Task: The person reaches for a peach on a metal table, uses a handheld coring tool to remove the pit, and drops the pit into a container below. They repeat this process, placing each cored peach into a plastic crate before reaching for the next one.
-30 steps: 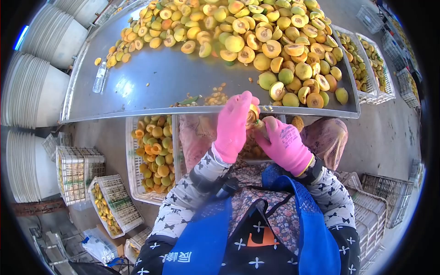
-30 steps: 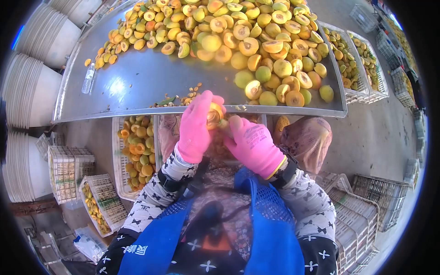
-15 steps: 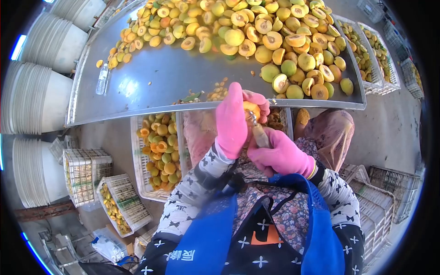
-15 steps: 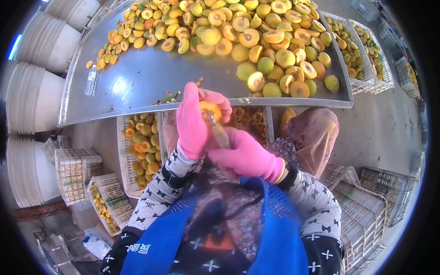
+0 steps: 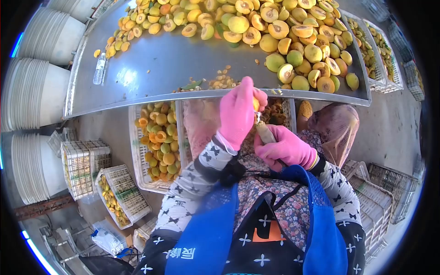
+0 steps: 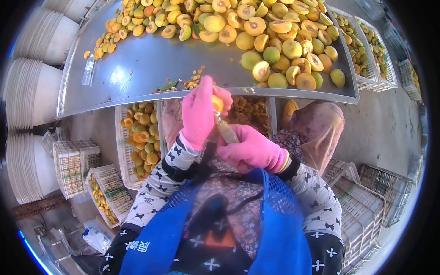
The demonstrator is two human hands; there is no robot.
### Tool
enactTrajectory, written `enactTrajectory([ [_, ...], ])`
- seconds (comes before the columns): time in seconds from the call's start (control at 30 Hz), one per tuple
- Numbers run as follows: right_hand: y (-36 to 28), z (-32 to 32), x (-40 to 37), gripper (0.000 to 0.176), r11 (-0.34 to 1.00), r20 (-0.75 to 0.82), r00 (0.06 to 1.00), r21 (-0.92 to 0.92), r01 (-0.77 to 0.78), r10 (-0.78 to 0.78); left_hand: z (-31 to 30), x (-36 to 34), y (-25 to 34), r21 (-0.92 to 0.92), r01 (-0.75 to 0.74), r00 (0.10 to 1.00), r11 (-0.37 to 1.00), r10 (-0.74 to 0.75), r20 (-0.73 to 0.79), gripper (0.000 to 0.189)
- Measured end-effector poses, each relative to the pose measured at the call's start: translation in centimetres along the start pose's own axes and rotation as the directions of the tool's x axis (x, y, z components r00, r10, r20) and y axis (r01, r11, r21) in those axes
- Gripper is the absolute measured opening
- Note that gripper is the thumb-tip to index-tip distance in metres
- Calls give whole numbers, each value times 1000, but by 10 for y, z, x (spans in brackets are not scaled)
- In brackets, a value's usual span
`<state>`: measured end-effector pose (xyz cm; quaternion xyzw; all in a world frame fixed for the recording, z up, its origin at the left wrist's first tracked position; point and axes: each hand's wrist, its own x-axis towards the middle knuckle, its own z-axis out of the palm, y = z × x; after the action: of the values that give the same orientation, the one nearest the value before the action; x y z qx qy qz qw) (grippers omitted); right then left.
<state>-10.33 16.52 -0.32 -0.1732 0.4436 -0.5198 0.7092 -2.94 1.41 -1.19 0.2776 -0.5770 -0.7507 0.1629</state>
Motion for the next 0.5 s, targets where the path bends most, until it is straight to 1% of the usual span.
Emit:
enactTrajectory([
  [0.03, -1, 3, 2, 15, 1000, -17, 1000, -12, -5, 5, 2, -5, 4, -153, 52, 996, 987, -62, -62, 49],
  [0.07, 1, 3, 4, 15, 999, -17, 1000, -41, -5, 4, 0, -10, 6, -230, 156, 983, 961, -174, -62, 48],
  [0.17, 2, -1, 9, 15, 986, -25, 1000, -169, -18, 14, -5, -7, -1, -335, 251, 960, 908, -278, -36, 51],
  [0.27, 5, 0, 7, 14, 946, -69, 997, -320, -55, 34, -17, -1, -10, -468, 287, 950, 836, -312, 25, 28],
  [0.33, 6, -2, 5, 15, 892, -86, 995, -443, -85, 52, -18, -2, -17, -404, 44, 988, 914, -99, -115, 30],
  [0.37, 12, -5, 5, 17, 794, -59, 998, -608, -15, -26, -28, -2, -26, -109, -150, 983, 983, 137, -118, 22],
  [0.4, 22, -12, 5, 18, 663, -16, 995, -747, 54, -100, -39, -2, -35, 190, -341, 924, 921, 366, -115, 18],
  [0.43, 29, -19, 5, 20, 500, 33, 984, -858, 116, -172, -58, -7, -29, 248, -393, 899, 886, 426, -99, 23],
  [0.47, 32, -27, 2, 26, 426, -17, 975, -901, 80, -220, -91, -11, -26, 459, -485, 836, 744, 549, -7, 24],
  [0.5, 37, -39, 0, 27, 390, -40, 949, -917, 90, -314, -119, -17, -13, 810, -394, 808, 434, 583, 81, 23],
])
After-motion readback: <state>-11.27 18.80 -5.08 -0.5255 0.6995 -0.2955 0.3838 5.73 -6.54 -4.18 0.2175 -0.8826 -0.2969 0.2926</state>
